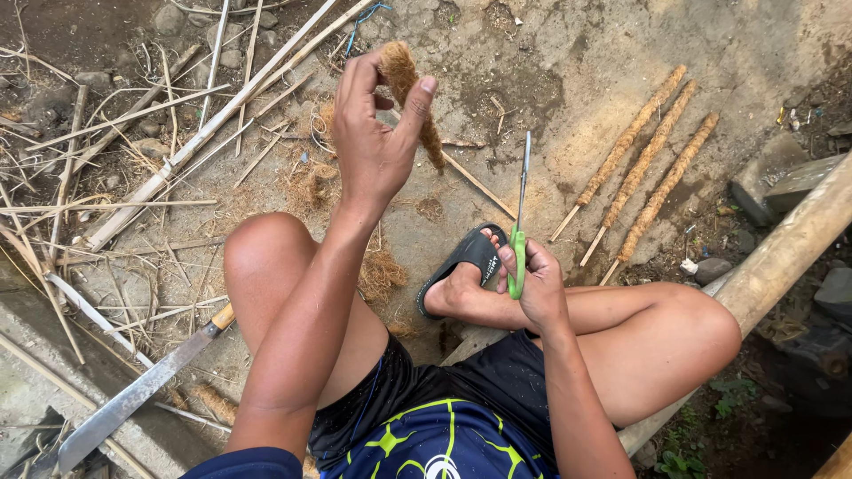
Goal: The person sits on the ground holding a long stick wrapped in coconut coir fiber and uses scissors to trim off loose, protruding fibers along its length, rotating the stick to work around it. Several finished coir sticks lie on the ground nearby, and the person trims the ends of the stick before setting it with the others.
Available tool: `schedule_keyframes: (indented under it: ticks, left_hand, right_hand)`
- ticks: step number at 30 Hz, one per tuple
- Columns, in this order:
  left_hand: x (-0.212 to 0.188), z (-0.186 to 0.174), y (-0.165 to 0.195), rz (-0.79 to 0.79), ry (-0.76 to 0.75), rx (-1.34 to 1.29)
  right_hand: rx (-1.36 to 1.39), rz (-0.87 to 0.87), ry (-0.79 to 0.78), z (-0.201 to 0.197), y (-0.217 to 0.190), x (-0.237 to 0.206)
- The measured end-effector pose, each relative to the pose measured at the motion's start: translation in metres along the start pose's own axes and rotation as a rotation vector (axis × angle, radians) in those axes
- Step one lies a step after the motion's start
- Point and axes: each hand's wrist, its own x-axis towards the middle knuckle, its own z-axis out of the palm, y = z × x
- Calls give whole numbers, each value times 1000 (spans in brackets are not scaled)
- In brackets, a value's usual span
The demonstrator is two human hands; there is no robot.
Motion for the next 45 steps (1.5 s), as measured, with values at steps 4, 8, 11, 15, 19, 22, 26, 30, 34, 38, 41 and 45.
schedule_keyframes:
  ticks: [4,8,11,15,19,22,26,30,34,38,41,45]
  left_hand:
    - [0,4,-2,-68,-156,-9]
    - [4,2,3,-326,-182,-172]
    - [10,-16,-3,-161,-5,-223]
    - [23,-54,-22,-24,250,-340]
    - [30,-89,-35,-197,441,-550]
    - [30,-107,-40,-260,515,-629]
    - [21,-117,-51,-176,469,-574]
    - [13,-122,-61,-61,428,-437]
    - [14,-128,-60,-289,508,-582]
    - [21,-135,-57,-373,574,-674]
    - [22,-133,-60,-345,565,-664]
    - [26,-128,-68,-348,579,-646]
  right_hand:
    - [26,25,-17,1,9,-2]
    - [26,18,-20,2,15,0]
    - [65,44,11,3,19,2]
    - [163,-74,70,11,24,6]
    - [189,-491,244,30,28,17]
    - [-116,-303,294,42,31,47]
    - [-440,-5,283,49,48,65]
    - [-176,-337,266,50,75,71]
    - [-262,-182,235,42,95,87]
    - [80,-188,370,34,108,72]
    - [81,-291,481,23,105,64]
    - [222,-387,446,-2,81,74]
